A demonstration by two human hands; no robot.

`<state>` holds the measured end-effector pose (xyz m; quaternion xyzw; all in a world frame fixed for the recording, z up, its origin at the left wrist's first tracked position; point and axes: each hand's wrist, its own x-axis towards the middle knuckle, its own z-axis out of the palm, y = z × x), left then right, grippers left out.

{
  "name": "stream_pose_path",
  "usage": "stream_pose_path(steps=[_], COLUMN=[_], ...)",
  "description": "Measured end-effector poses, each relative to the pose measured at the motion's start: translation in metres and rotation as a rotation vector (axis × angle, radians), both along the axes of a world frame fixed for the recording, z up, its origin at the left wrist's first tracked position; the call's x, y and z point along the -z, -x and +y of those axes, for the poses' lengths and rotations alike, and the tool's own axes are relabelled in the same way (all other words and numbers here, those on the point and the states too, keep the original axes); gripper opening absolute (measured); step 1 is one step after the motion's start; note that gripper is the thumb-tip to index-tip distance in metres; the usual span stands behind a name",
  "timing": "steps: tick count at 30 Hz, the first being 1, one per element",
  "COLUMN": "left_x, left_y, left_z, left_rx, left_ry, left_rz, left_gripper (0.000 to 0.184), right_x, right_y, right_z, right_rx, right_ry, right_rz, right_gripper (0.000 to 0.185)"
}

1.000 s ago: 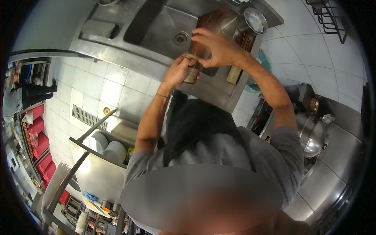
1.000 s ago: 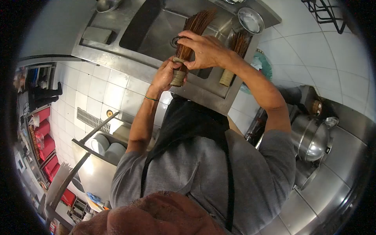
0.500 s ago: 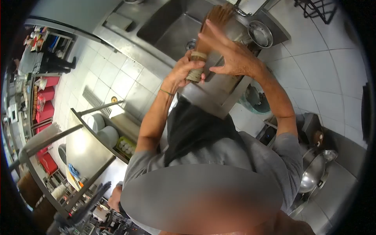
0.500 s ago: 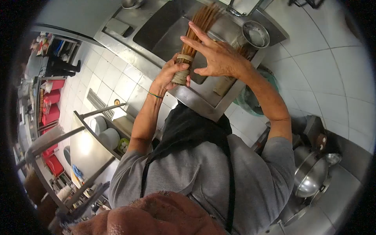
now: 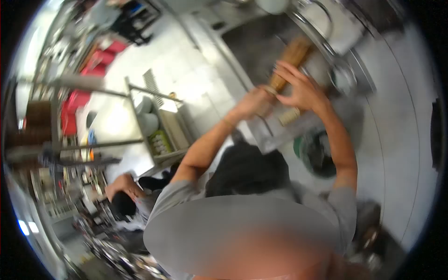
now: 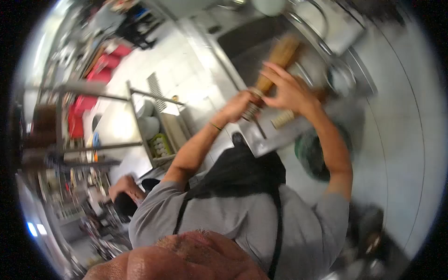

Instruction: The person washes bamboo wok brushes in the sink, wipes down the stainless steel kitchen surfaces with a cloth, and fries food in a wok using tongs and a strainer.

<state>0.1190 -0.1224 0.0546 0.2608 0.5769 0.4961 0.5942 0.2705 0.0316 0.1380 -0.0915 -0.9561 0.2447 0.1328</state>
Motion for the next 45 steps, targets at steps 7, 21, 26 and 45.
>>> stream_pose_path(steps=[7, 21, 26, 45], left_x=[-0.017, -0.028, -0.021, -0.018], left_y=[-0.005, 0.026, 0.023, -0.074], left_z=[-0.027, -0.036, -0.045, -0.053], left_rx=[-0.003, -0.008, 0.011, -0.231], left_ry=[-0.175, -0.396, -0.328, -0.171], left_rz=[-0.230, -0.093, -0.278, -0.337], left_gripper=[0.032, 0.044, 0.036, 0.034], right_x=[-0.018, -0.062, -0.058, -0.009], right_y=[0.009, 0.028, 0.024, -0.021], right_z=[-0.029, -0.079, -0.075, -0.004], right_rx=[-0.034, 0.051, -0.012, -0.391], right_ry=[0.091, -0.278, -0.209, -0.180], right_rz=[-0.038, -0.115, -0.106, 0.062], right_gripper=[0.059, 0.094, 0.081, 0.075])
